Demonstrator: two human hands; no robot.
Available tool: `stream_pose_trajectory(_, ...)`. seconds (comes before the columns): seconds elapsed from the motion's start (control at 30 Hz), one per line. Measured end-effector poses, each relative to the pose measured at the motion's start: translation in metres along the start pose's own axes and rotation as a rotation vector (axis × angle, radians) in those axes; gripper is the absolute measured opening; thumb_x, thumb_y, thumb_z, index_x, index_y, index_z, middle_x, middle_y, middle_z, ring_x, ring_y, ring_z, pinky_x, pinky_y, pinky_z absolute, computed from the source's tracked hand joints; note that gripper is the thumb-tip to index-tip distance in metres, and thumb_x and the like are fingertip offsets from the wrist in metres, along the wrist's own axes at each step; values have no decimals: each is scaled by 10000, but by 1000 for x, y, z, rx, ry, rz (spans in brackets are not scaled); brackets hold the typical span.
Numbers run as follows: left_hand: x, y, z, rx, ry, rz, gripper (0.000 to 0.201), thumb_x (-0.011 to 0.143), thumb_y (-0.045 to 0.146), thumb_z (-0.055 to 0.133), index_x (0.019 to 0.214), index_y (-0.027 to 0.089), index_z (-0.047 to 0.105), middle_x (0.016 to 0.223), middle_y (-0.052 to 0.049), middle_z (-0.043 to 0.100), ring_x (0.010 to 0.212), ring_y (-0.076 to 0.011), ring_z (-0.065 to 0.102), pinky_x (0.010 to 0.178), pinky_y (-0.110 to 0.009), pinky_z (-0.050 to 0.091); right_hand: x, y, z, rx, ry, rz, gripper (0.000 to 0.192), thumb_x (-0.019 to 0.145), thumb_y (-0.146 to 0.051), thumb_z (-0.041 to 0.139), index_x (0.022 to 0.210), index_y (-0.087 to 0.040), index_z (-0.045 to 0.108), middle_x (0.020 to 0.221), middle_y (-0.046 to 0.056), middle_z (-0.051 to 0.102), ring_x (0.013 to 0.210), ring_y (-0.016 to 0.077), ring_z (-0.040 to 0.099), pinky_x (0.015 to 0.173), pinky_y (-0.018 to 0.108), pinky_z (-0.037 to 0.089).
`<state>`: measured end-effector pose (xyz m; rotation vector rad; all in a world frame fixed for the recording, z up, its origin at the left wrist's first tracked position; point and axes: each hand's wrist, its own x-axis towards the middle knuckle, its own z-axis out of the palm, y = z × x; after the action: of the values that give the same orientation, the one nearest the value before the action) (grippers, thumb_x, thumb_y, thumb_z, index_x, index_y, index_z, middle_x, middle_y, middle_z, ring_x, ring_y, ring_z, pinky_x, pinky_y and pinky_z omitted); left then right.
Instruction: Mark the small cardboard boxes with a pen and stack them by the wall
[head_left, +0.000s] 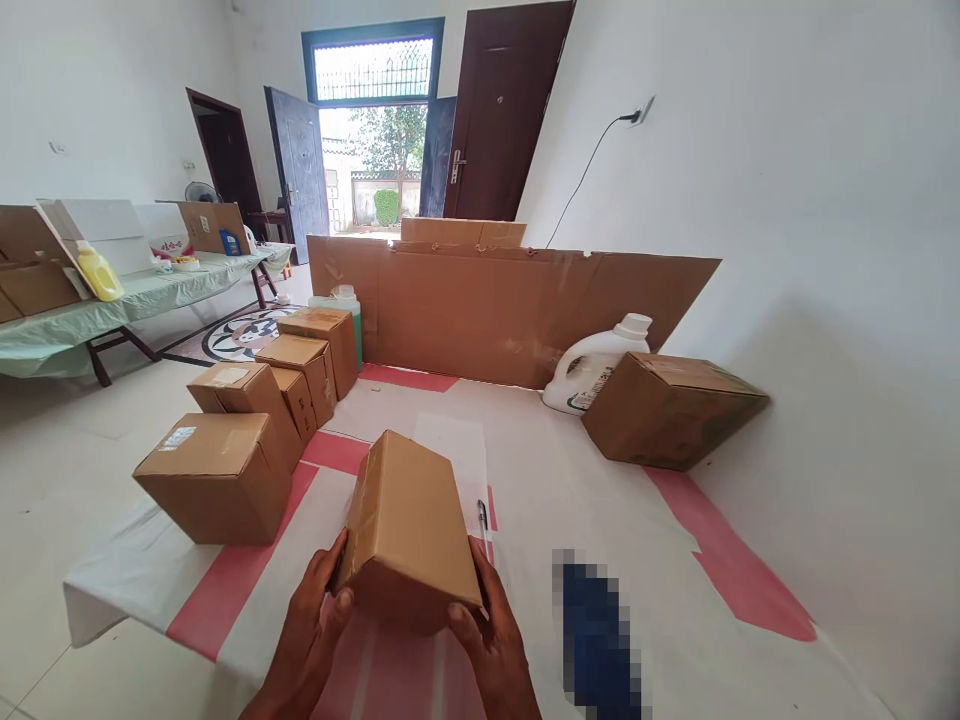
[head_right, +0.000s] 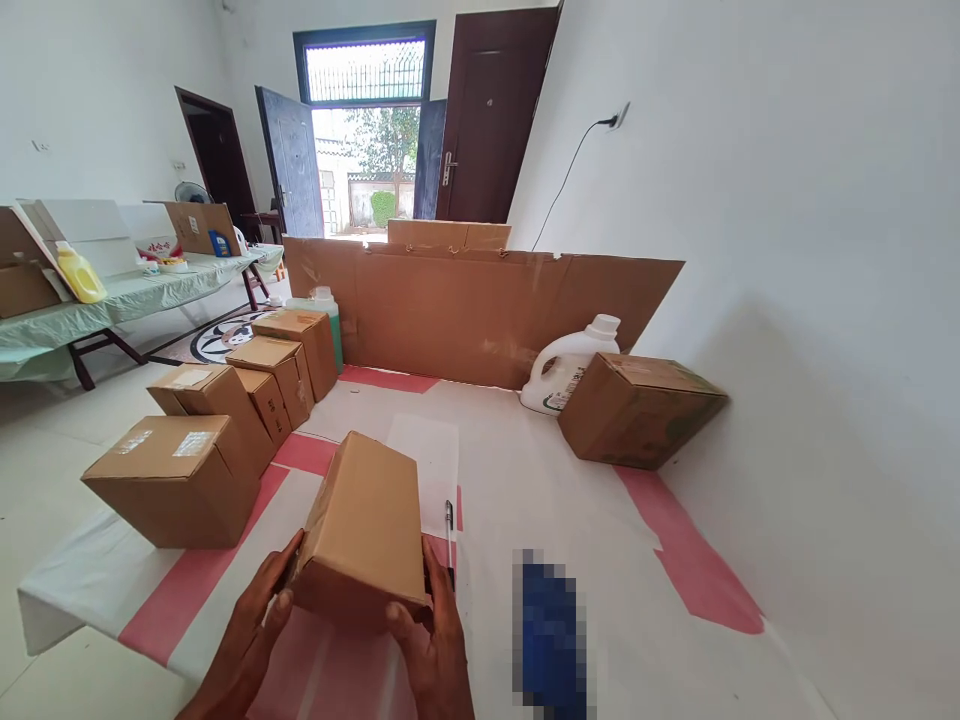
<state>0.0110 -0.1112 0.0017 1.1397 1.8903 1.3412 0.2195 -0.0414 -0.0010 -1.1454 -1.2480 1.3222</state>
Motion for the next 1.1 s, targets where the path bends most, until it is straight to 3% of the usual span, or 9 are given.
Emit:
stream_pose_trajectory(0.07,0,11,-6,13,12,127,720,944,714,491,1509,273,565,1527,-111,586,1491,-381,457,1222,-552,399,-1,-8,-2,-15,6,-22,894,866,-643,710,1624,-305,378,1633,115,475,1428,344,536,1077,437,540)
stream_pose_trajectory(0.17,7,33,-17,71,-14,308,740,918,694,565,1506,246,553,1447,-143,626,1362,-386,563,1106,-513,502,4,-30,-10,-138,3,-67,728,874,-655,689,1493,-294,561,1512,115,599,1345,349,589,951,394,599)
stream_pose_trajectory(0.33,23,59,-11,130,72,470,498,972,532,604,1345,204,635,918,-42,639,819,-224,619,765,-344,536,14,-45,-19,-114,36,-158,539,1004,-647,483,1364,-264,603,969,48,688,803,225,647,642,302,550)
stream_pose_trajectory(0.43,31,56,-2,145,135,422,309,995,452,607,1168,204,675,816,1,562,746,-190,558,708,-305,487,16,-38,-17,-150,50,-166,537,1018,-633,466,1420,-287,550,978,36,662,800,214,622,728,340,546)
stream_pose_trajectory(0.57,38,37,-2,131,176,346,261,950,465,679,1044,221,670,900,-19,593,836,-205,576,782,-327,490,12,-26,-8,-194,-30,-195,643,968,-623,578,1528,-340,439,1480,96,533,1307,318,543,1031,465,504)
stream_pose_trajectory(0.67,42,26,-4,31,190,251,344,942,515,670,1124,224,669,1126,-77,648,993,-239,629,891,-370,517,10,-15,1,-147,-96,-169,804,895,-639,673,1574,-367,338,1643,84,386,1461,343,430,1148,528,429)
stream_pose_trajectory(0.77,49,29,-1,-133,82,137,429,957,563,629,1225,227,628,1235,-103,670,1103,-260,662,946,-386,536,15,-9,7,-133,-94,-130,859,838,-649,733,1543,-348,346,1625,108,425,1467,357,439,1140,549,442)
stream_pose_trajectory(0.9,54,46,2,-161,28,99,435,946,614,623,1137,223,609,1086,-79,721,969,-244,692,839,-350,550,25,-21,5,-161,-90,-90,780,879,-716,634,1493,-286,417,1542,151,514,1360,361,542,1042,501,515)
stream_pose_trajectory(1.1,30,48,-9,-127,-26,38,385,912,600,676,975,230,588,899,-13,676,838,-208,660,707,-289,520,15,-48,-12,-212,-313,31,645,968,-760,425,1349,-257,557,1371,125,679,1224,332,627,1017,447,500)
